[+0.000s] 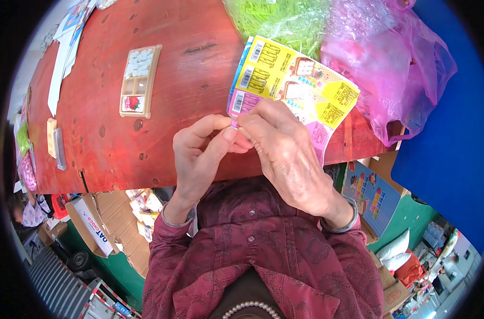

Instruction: The person is applying colorful wrap-around labels to small plastic trays filled with white objects.

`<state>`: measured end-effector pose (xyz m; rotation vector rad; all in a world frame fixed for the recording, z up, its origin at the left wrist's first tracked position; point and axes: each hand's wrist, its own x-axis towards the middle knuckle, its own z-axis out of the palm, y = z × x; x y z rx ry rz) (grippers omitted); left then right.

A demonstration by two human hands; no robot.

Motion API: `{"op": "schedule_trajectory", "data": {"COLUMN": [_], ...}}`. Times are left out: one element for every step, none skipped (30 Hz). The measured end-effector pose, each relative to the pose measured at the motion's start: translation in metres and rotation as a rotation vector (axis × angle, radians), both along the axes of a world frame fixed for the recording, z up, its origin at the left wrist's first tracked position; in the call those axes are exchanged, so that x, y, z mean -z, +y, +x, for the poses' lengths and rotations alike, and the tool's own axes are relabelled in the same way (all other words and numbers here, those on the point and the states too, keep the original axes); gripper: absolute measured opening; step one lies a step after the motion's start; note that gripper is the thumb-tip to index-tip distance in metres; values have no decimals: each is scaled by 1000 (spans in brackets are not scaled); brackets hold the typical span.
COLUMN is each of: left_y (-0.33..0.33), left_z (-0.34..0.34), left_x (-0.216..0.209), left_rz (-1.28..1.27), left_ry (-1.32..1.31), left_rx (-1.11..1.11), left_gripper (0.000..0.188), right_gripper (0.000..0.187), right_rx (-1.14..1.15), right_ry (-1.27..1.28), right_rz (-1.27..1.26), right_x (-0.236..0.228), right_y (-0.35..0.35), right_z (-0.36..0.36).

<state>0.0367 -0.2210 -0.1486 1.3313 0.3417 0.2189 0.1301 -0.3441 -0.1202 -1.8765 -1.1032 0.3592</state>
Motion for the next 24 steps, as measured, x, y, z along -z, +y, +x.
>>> {"op": "schedule_trajectory", "data": {"left_y": [0, 0, 1, 1, 2, 2, 2, 2, 1, 0, 0, -1, -2, -2, -2, -1, -2, -2, -2, -2, -1, -2, -3, -4], "left_z": [0, 0, 1, 1, 1, 1, 1, 2, 2, 2, 1, 1, 0, 0, 0, 0, 1, 1, 2, 2, 2, 2, 2, 2], "left_x": [-1, -1, -2, -2, -2, -2, -1, 0, 1, 2, 2, 2, 2, 2, 3, 3, 4, 6, 7, 9, 11, 10, 10, 10], "left_rz": [-24, -23, -31, -40, -40, -40, -40, -41, -45, -49, -50, -28, -6, -7, 45, 97, 94, 138, 183, 180, 201, 226, 229, 239], "left_ry": [13, 14, 31, 47, 48, 53, 57, 58, 52, 44, 44, 32, 21, 22, -17, -58, -58, -75, -92, -89, -97, -111, -114, -115], "left_rx": [-15, -17, -18, -17, -17, -17, -17, -17, -27, -37, -37, -34, -32, -32, -16, 2, 4, 1, -4, -5, -5, -4, -3, -3], "left_gripper": [16, 16, 16, 16, 16, 16, 17, 17, 17, 17, 17, 16, 16, 16, 14, 13, 13, 12, 11, 11, 10, 10, 10, 10], "right_gripper": [22, 20, 20, 18, 15, 15, 13, 11, 11, 10, 9, 9, 9, 12, 12, 10, 9, 9, 9, 8, 8, 8, 9, 9], "right_rx": [-1, -3, -4, -1, 1, 2, 7, 12, 12, -12, -36, -36, -76, -116, -117, -109, -102, -101, -107, -113, -116, -109, -103, -103], "right_ry": [-6, -12, -10, -6, -1, 0, -8, -15, -14, 5, 24, 25, -22, -67, -66, -105, -144, -143, -171, -198, -195, -206, -218, -220], "right_rz": [-15, -29, -29, -22, -15, -16, -13, -11, -12, -22, -33, -34, -72, -110, -112, -143, -174, -178, -209, -241, -244, -225, -207, -205], "right_x": [0, 0, 1, 1, 2, 2, 2, 2, 1, -1, -3, -5, -8, -10, -11, -13, -14, -14, -14, -13, -11, -12, -13, -15], "right_y": [0, 0, 1, 1, 1, 1, 2, 3, 3, 2, 2, 1, 0, 0, 0, 0, 0, 0, 1, 2, 3, 3, 2, 1], "right_z": [0, 1, 1, 1, 1, 1, 1, 2, 3, 4, 6, 8, 11, 12, 11, 11, 10, 10, 10, 10, 10, 9, 9, 9]}}
